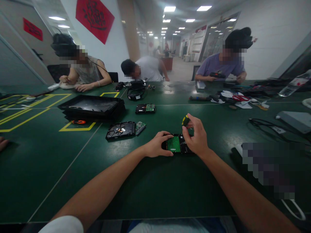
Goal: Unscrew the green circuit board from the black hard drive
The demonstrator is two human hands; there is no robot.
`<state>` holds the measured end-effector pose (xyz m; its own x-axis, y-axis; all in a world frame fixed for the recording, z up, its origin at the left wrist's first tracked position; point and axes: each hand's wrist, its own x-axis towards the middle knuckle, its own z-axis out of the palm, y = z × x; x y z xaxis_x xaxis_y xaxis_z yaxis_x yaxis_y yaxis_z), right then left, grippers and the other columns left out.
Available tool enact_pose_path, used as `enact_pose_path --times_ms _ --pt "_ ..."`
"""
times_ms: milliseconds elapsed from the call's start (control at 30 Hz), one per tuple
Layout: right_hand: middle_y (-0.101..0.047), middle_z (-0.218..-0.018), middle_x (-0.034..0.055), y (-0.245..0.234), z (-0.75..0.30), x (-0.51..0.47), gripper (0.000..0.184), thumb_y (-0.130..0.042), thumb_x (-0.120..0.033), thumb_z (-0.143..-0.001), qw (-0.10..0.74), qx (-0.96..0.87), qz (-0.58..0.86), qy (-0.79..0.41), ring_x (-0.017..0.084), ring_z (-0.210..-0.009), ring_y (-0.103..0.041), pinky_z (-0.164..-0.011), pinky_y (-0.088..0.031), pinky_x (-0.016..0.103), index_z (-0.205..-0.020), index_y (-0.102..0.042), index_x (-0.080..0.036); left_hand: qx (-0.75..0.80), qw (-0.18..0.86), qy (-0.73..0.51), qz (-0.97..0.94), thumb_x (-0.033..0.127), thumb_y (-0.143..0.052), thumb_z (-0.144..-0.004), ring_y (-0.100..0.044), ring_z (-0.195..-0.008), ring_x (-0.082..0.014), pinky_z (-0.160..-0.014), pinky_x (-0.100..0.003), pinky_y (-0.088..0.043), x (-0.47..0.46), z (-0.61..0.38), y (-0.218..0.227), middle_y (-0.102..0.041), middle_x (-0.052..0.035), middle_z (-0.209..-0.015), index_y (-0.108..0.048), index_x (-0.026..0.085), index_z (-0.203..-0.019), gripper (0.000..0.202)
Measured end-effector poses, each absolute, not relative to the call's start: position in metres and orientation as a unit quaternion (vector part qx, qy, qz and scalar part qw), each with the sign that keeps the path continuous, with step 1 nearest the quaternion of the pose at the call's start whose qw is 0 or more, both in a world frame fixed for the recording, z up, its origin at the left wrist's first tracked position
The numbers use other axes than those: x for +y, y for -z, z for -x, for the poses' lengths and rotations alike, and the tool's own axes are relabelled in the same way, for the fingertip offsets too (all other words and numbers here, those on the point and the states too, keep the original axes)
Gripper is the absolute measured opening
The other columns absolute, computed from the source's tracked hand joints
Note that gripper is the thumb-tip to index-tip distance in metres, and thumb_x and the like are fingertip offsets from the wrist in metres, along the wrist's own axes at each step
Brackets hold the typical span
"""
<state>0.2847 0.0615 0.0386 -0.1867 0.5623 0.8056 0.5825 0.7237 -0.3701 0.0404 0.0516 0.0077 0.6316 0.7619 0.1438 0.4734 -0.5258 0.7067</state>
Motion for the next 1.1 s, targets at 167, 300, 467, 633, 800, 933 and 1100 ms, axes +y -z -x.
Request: enact_pose_path --times_ms 167,300,467,633,800,933,1100 --pt "-0.058 -0.126 0.0106 -0.0393 -0.2855 0.0607 0.062 -0.064 -0.025 -0.096 0.516 -0.768 0.379 0.031 0.023 -0.090 -0.064 -0.081 -0.063 0.047 -0.153 -0.041 -0.032 0.364 0.330 -0.228 -0.841 0.057 -0.086 -0.074 -0.039 -0.145 -0.0379 -0.121 -0.055 -0.038 0.0516 -0.0398 -0.0077 -0.042 -0.0133 -0.154 -0.050 0.027 -0.151 0.091" --pt "-0.057 -0.131 0.0117 -0.0394 -0.2862 0.0613 0.062 -0.061 -0.022 -0.097 0.517 -0.772 0.369 0.027 0.024 -0.097 -0.065 -0.085 -0.062 0.046 -0.154 -0.041 -0.030 0.363 0.322 -0.226 -0.845 0.055 -0.087 -0.073 -0.039 -0.145 -0.0376 -0.122 -0.055 -0.036 0.0517 -0.0408 -0.0082 -0.043 -0.0141 -0.153 -0.049 0.025 -0.152 0.093" --pt "-0.059 -0.130 0.0111 -0.0391 -0.2865 0.0625 0.063 -0.060 -0.023 -0.098 0.514 -0.771 0.374 0.023 0.023 -0.093 -0.066 -0.083 -0.062 0.045 -0.156 -0.039 -0.031 0.363 0.319 -0.227 -0.846 0.054 -0.088 -0.072 -0.039 -0.145 -0.0385 -0.122 -0.056 -0.036 0.0509 -0.0422 -0.0105 -0.043 -0.0133 -0.153 -0.050 0.027 -0.152 0.092" --pt "-0.062 -0.124 0.0108 -0.0392 -0.2875 0.0614 0.065 -0.067 -0.029 -0.095 0.518 -0.761 0.390 0.032 0.023 -0.088 -0.066 -0.081 -0.062 0.046 -0.155 -0.040 -0.030 0.362 0.320 -0.224 -0.846 0.053 -0.088 -0.072 -0.039 -0.145 -0.0391 -0.123 -0.057 -0.035 0.0510 -0.0421 -0.0115 -0.043 -0.0134 -0.153 -0.051 0.027 -0.151 0.091" --pt "-0.064 -0.132 0.0113 -0.0364 -0.2867 0.0606 0.064 -0.056 -0.027 -0.101 0.509 -0.769 0.385 -0.029 0.024 -0.102 -0.070 -0.096 -0.060 0.049 -0.160 -0.032 -0.029 0.363 0.324 -0.218 -0.846 0.054 -0.087 -0.074 -0.038 -0.145 -0.0378 -0.123 -0.054 -0.036 0.0521 -0.0417 -0.0098 -0.042 -0.0139 -0.153 -0.048 0.025 -0.153 0.093" --pt "-0.067 -0.132 0.0098 -0.0336 -0.2863 0.0624 0.066 -0.059 -0.031 -0.100 0.514 -0.758 0.400 -0.034 0.024 -0.098 -0.073 -0.094 -0.062 0.049 -0.160 -0.031 -0.031 0.364 0.320 -0.220 -0.847 0.054 -0.087 -0.073 -0.039 -0.145 -0.0381 -0.123 -0.055 -0.036 0.0516 -0.0420 -0.0108 -0.042 -0.0140 -0.153 -0.049 0.025 -0.152 0.093" --pt "-0.067 -0.133 0.0096 -0.0338 -0.2871 0.0620 0.064 -0.065 -0.035 -0.097 0.511 -0.759 0.403 0.012 0.025 -0.091 -0.072 -0.088 -0.063 0.050 -0.156 -0.040 -0.034 0.363 0.320 -0.219 -0.847 0.054 -0.087 -0.073 -0.039 -0.145 -0.0384 -0.121 -0.056 -0.037 0.0507 -0.0422 -0.0122 -0.042 -0.0137 -0.153 -0.048 0.026 -0.153 0.093"
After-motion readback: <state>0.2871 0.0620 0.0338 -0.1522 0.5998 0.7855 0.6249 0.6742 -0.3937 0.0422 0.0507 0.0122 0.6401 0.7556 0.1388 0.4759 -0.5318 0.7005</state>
